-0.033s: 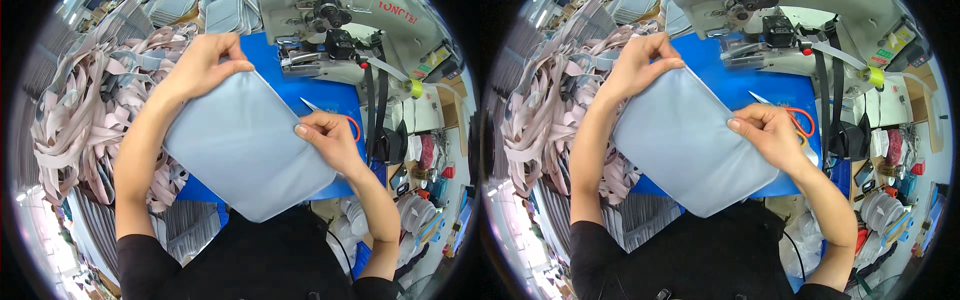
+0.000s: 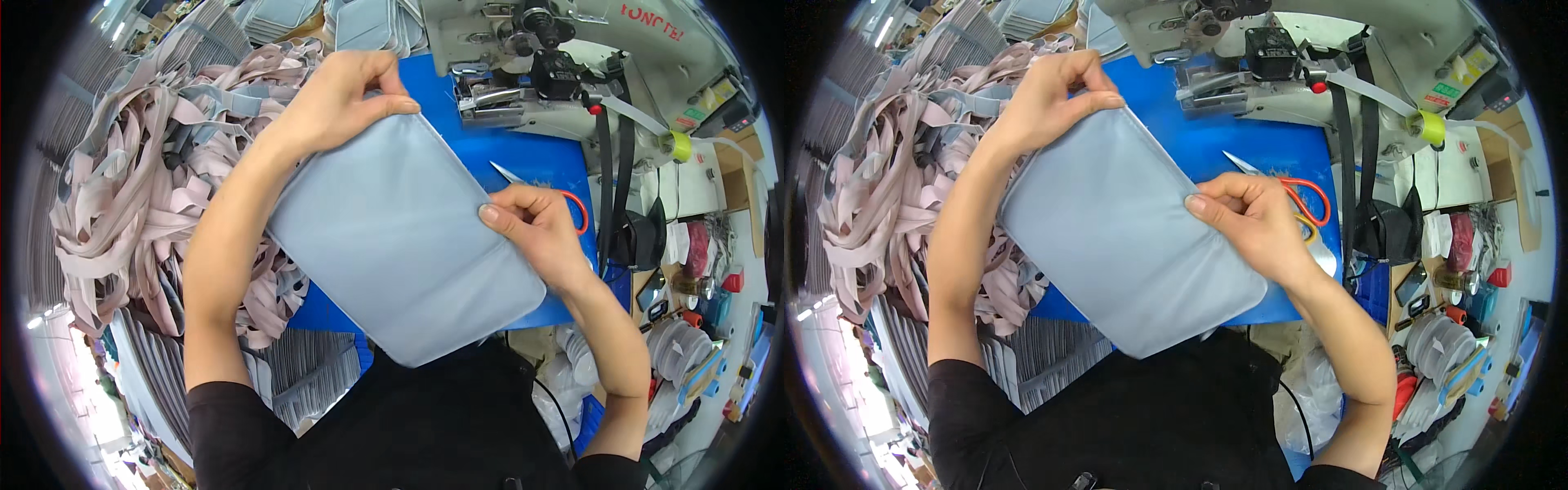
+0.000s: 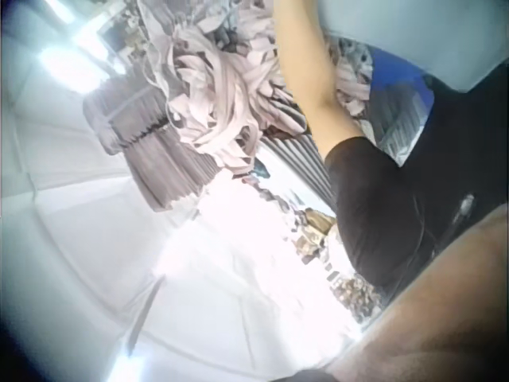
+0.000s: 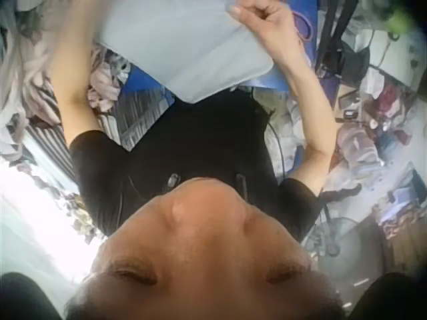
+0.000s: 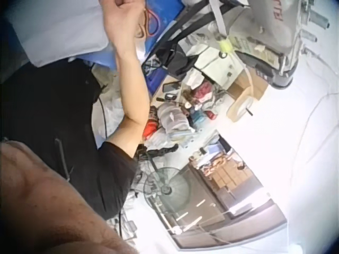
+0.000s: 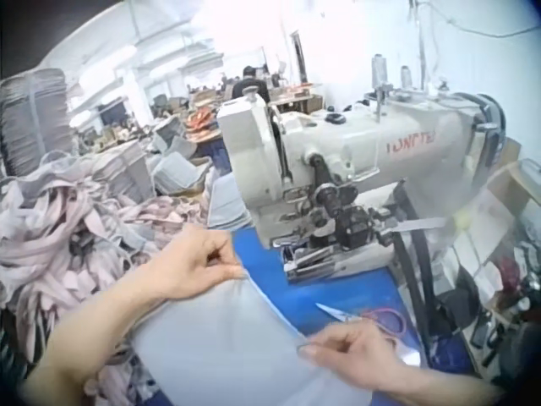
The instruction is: The person assembles face masks by inserting elastic straps into the edges of light blue fabric pieces. They use a sewing machine to stitch the straps in place and scissors to trim excess thread. The process is repeated for multiple masks, with finished units stacked on the table.
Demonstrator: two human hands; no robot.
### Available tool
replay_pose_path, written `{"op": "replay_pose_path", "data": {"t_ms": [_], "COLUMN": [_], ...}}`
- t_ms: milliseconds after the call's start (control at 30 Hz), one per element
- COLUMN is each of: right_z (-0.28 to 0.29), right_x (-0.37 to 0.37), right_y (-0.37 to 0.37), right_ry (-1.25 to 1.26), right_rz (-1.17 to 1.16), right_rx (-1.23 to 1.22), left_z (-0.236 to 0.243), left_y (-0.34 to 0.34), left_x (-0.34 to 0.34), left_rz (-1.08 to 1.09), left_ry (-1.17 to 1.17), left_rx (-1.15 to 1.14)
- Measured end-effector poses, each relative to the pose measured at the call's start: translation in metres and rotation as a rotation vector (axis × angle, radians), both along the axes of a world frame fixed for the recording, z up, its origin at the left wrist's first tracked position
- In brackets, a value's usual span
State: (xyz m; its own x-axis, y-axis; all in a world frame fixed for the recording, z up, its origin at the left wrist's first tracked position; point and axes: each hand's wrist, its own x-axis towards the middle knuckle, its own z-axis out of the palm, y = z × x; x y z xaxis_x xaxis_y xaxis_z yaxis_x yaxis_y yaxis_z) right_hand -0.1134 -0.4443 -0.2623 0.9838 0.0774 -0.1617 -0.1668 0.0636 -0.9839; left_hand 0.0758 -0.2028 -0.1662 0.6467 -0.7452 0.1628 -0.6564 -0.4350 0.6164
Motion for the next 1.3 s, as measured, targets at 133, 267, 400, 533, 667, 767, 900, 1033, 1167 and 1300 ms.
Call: {"op": "replay_pose_path", "data": {"t_ms": [133,267,400,533,667,767,900,1033,1167,1300], "right_z": [-0.003,-0.005,-0.007,-0.01,-0.008,-0.01,-0.014,-0.011,-0.01,-0.015], "right_x": [0.013,0.032,0.044,0.05,0.06,0.068,0.078,0.075,0.069,0.076], "right_y": [0.02,0.025,0.028,0.028,0.028,0.031,0.029,0.034,0.03,0.028], "right_ry": [0.119,0.162,0.182,0.147,0.124,0.08,0.028,0.036,0.051,0.027], "right_rz": [-0.094,-0.177,-0.24,-0.273,-0.298,-0.315,-0.347,-0.373,-0.35,-0.364], "right_rx": [0.346,0.434,0.427,0.403,0.391,0.411,0.426,0.491,0.484,0.491], "left_z": [-0.022,-0.042,-0.054,-0.064,-0.076,-0.076,-0.06,-0.055,-0.067,-0.064], "left_y": [-0.015,-0.026,-0.034,-0.041,-0.053,-0.071,-0.092,-0.087,-0.054,-0.039], "left_x": [0.047,0.077,0.102,0.119,0.144,0.155,0.147,0.14,0.115,-0.021], "left_rz": [-0.04,-0.071,-0.146,-0.192,-0.298,-0.411,-0.529,-0.499,0.038,0.308], "left_ry": [0.104,0.173,-0.044,-0.067,0.023,0.051,0.029,-0.095,-0.437,-0.357], "left_rx": [0.071,-0.015,-0.019,-0.054,-0.171,-0.225,-0.249,-0.286,-0.113,-0.229]}}
